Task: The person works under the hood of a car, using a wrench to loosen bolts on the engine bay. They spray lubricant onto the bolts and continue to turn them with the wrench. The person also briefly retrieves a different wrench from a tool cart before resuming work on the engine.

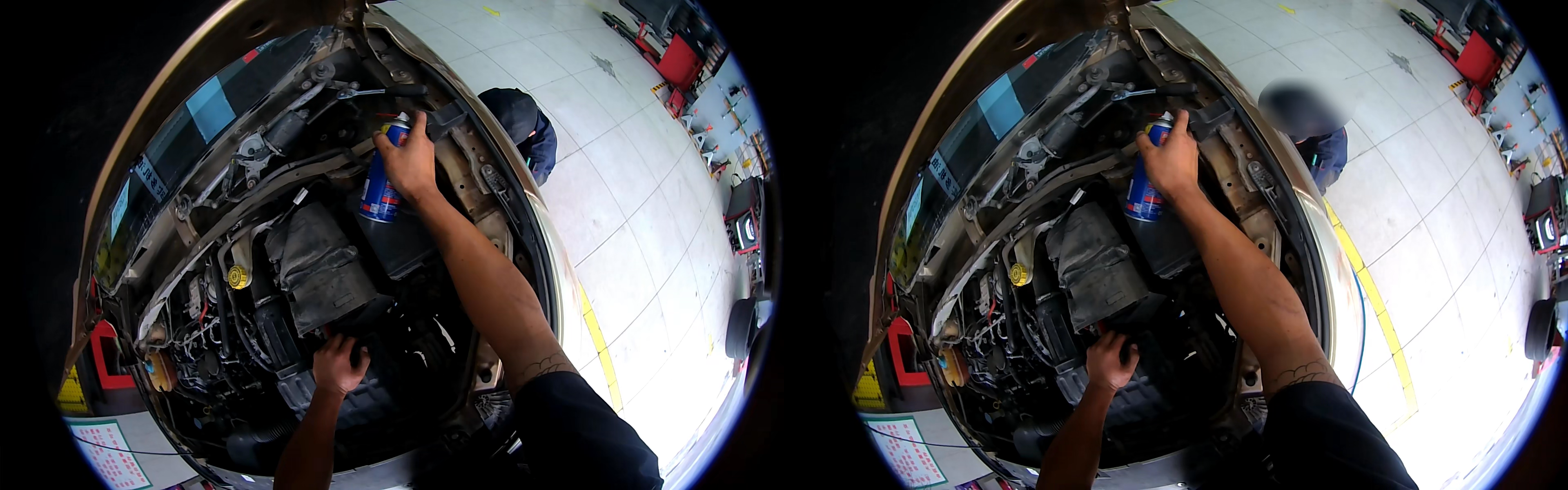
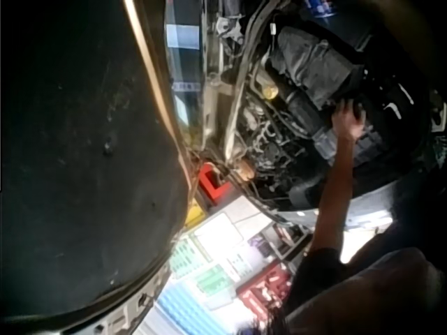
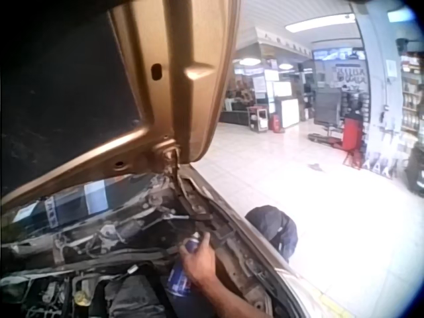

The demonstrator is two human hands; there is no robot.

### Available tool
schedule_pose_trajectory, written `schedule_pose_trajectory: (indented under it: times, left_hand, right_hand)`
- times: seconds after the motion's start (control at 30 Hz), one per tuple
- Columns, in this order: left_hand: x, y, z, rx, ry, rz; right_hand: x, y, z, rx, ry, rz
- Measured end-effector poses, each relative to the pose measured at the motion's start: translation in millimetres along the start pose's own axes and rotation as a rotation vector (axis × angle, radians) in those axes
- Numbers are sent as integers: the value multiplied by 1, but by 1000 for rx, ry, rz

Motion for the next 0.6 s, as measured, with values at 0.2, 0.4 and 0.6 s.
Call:
schedule_pose_trajectory:
  times: [0.2,0.4,0.6]
  left_hand:
    - [1,-1,1,7,5,-3]
    - [0,0,0,5,7,7]
    - [-2,3,0,6,-17,3]
  right_hand:
    - [1,1,0,-21,5,-16]
    - [-1,0,0,-29,15,-32]
    - [0,-4,2,23,8,16]
Point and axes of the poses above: each hand's wrist, its own x-axis towards the middle knuckle, its own z-axis out of the back of the hand, y = z × x, the point moved 3 cm from there along x, towards the middle knuckle, and after that the axes turned 11 degrees about -y, right-handed, at the moved point
